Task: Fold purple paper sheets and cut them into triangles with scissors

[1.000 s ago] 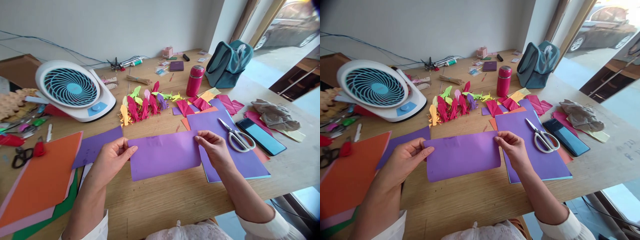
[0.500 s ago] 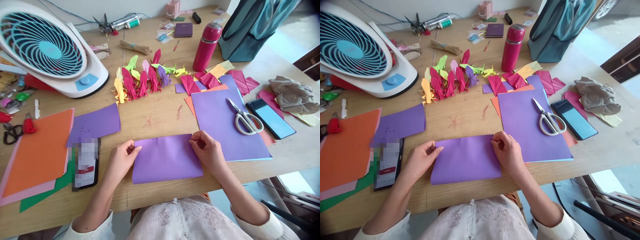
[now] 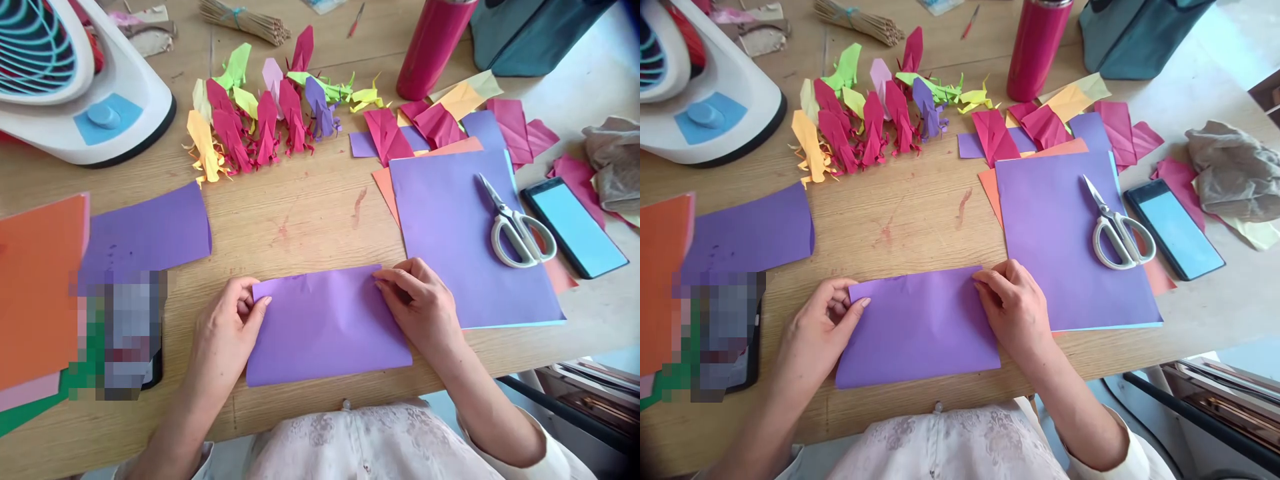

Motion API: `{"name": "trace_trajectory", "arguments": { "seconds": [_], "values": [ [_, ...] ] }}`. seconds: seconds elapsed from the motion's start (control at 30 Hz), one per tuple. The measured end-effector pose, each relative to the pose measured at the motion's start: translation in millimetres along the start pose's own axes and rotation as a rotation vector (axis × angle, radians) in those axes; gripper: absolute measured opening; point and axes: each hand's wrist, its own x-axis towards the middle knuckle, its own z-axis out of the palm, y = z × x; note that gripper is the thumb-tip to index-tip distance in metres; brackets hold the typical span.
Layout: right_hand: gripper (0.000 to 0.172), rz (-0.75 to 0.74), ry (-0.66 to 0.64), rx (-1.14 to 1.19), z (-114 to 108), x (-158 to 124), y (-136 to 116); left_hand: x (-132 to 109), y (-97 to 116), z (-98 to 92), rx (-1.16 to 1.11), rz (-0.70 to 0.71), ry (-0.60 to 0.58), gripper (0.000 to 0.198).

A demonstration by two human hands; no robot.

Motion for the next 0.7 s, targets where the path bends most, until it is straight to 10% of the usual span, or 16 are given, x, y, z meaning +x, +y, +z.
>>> {"name": "trace_trajectory", "arguments": {
  "seconds": [0.13, 0.37, 0.53, 0.7],
  "values": [
    [0.017, 0.0, -0.001, -0.002, -2.1, -0.8, 0.3, 3.6, -0.9, -2.0, 0.077, 0.3, 0.084, 0.036],
    [0.016, 0.007, -0.006, -0.017, -3.4, -0.5, -0.9, 15.6, -7.0, -5.2, 0.142, 0.827, -0.202, 0.039],
    [0.015, 0.008, -0.007, -0.012, -3.0, 0.1, 0.0, 18.1, 18.4, -10.5, 0.28, 0.885, -0.22, 0.031],
    [0.016, 0.004, -0.015, -0.008, -2.5, 0.6, 0.7, 16.7, 53.0, -10.8, 0.603, 0.828, -0.307, 0.063]
  ]
}}
